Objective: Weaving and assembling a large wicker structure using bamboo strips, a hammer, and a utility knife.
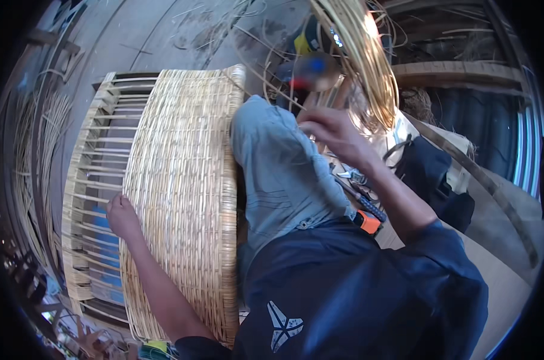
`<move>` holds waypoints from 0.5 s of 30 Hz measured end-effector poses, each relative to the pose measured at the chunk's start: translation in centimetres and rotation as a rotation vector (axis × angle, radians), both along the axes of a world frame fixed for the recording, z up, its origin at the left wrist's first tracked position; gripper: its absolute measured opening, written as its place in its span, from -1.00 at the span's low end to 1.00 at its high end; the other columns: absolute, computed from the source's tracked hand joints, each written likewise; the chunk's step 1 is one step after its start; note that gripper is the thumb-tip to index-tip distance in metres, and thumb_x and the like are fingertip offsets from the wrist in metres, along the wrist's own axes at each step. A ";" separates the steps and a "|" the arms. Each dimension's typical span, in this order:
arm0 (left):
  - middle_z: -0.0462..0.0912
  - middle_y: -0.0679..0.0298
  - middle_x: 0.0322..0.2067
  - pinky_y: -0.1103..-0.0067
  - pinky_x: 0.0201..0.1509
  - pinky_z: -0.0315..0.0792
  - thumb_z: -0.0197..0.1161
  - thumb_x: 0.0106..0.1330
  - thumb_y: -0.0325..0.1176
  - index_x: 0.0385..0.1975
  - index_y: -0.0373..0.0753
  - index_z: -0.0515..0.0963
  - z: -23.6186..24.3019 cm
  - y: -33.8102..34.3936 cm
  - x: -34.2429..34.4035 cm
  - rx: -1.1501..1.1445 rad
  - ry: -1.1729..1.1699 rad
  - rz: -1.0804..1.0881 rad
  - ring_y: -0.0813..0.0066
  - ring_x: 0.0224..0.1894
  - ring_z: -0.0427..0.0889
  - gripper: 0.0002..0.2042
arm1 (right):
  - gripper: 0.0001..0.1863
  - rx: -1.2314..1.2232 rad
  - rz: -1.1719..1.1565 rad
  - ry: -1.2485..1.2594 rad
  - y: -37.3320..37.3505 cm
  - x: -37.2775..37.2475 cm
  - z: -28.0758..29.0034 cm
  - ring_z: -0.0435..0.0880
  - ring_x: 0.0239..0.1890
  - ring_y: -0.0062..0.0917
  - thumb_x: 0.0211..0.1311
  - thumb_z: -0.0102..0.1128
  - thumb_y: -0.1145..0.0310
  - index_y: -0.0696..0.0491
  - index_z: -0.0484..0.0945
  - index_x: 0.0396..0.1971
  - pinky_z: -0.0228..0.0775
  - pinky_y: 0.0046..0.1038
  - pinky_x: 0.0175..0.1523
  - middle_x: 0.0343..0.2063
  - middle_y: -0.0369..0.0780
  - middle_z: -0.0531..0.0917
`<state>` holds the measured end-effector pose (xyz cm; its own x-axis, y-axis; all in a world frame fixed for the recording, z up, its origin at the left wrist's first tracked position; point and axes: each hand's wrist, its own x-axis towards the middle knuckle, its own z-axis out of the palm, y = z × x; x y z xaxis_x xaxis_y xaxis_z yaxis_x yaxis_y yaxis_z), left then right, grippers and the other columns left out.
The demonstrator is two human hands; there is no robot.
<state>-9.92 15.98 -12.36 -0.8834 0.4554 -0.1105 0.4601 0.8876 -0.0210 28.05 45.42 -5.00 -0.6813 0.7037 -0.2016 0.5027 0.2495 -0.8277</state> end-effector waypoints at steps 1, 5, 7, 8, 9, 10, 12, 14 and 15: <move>0.55 0.13 -0.12 0.37 -0.07 0.41 0.08 0.24 -0.24 -0.19 -0.17 0.60 0.0 0.8 0.0 0.012 -0.001 -0.021 0.14 -0.13 0.53 -0.75 | -0.81 -0.010 -0.125 -0.068 0.6 3.6 1.2 0.51 -0.41 -0.66 0.25 0.12 0.33 0.12 0.55 -0.25 0.39 -0.58 -0.27 -0.47 -0.30 0.54; 0.55 0.05 -0.17 0.33 -0.03 0.38 0.08 0.22 -0.22 -0.22 -0.24 0.60 -1.2 1.6 -1.2 -0.066 -0.089 -0.069 0.08 -0.11 0.50 -0.72 | -0.75 -0.007 -0.649 -0.283 1.6 15.9 1.0 0.44 -0.50 -0.73 0.27 0.04 0.29 0.19 0.55 -0.29 0.31 -0.63 -0.40 -0.57 -0.33 0.49; 0.54 0.01 -0.18 0.31 -0.02 0.37 0.07 0.22 -0.23 -0.23 -0.27 0.59 -2.0 1.0 -1.8 -0.075 -0.097 -0.103 0.06 -0.10 0.50 -0.72 | -0.76 -0.034 -0.682 -0.474 0.5 18.9 -0.6 0.56 -0.51 -0.57 0.26 0.04 0.29 0.17 0.53 -0.30 0.35 -0.51 -0.39 -0.59 -0.17 0.57; 0.54 -0.03 -0.20 0.30 -0.02 0.37 0.07 0.21 -0.23 -0.24 -0.29 0.59 -2.4 0.6 -2.0 -0.069 -0.081 -0.113 0.04 -0.11 0.49 -0.71 | -0.76 0.070 -0.587 -0.491 -0.4 19.9 -1.7 0.59 -0.44 -0.45 0.25 0.04 0.29 0.16 0.53 -0.29 0.38 -0.44 -0.31 -0.53 -0.10 0.58; 0.54 -0.06 -0.22 0.28 -0.01 0.37 0.07 0.19 -0.24 -0.26 -0.32 0.59 -2.4 0.4 -2.0 -0.064 -0.071 -0.124 0.03 -0.11 0.48 -0.71 | -0.76 0.175 -0.492 -0.511 -1.8 20.9 -2.8 0.62 -0.37 -0.32 0.23 0.05 0.28 0.16 0.52 -0.28 0.40 -0.38 -0.24 -0.47 -0.03 0.60; 0.49 -0.10 -0.09 0.30 0.06 0.34 0.08 0.17 -0.26 -0.14 -0.32 0.54 -1.1 1.8 -0.7 -0.154 -0.121 -0.084 0.00 -0.02 0.45 -0.66 | -0.76 0.185 -0.456 -0.532 -2.7 21.7 -3.8 0.59 -0.23 -0.18 0.21 0.06 0.28 0.15 0.53 -0.29 0.40 -0.32 -0.12 -0.36 0.00 0.59; 0.44 -0.10 -0.02 0.30 0.11 0.31 0.09 0.17 -0.26 -0.06 -0.33 0.48 -1.9 1.0 0.5 -0.029 -0.009 -0.108 -0.02 0.05 0.40 -0.62 | -0.70 0.250 -0.507 -0.523 -4.2 23.1 -6.6 0.58 -0.23 -0.31 0.18 0.11 0.27 0.12 0.50 -0.16 0.39 -0.39 -0.11 -0.29 -0.07 0.58; 0.28 -0.10 0.16 0.33 0.22 0.23 0.12 0.16 -0.30 0.09 -0.38 0.33 -1.5 1.2 2.5 0.086 0.081 -0.105 -0.02 0.21 0.26 -0.51 | -0.64 0.208 -0.656 -0.444 -4.3 23.0 -7.9 0.58 -0.25 -0.38 0.15 0.16 0.26 0.14 0.48 -0.09 0.39 -0.44 -0.13 -0.29 -0.10 0.59; 0.29 -0.10 0.15 0.33 0.23 0.23 0.13 0.16 -0.33 0.07 -0.41 0.34 -0.4 1.7 4.1 0.109 0.073 -0.085 -0.01 0.20 0.27 -0.53 | -0.55 0.071 -0.705 -0.387 -3.5 22.8 -8.8 0.56 -0.18 -0.33 0.10 0.19 0.21 0.16 0.44 -0.05 0.38 -0.40 -0.08 -0.25 -0.07 0.57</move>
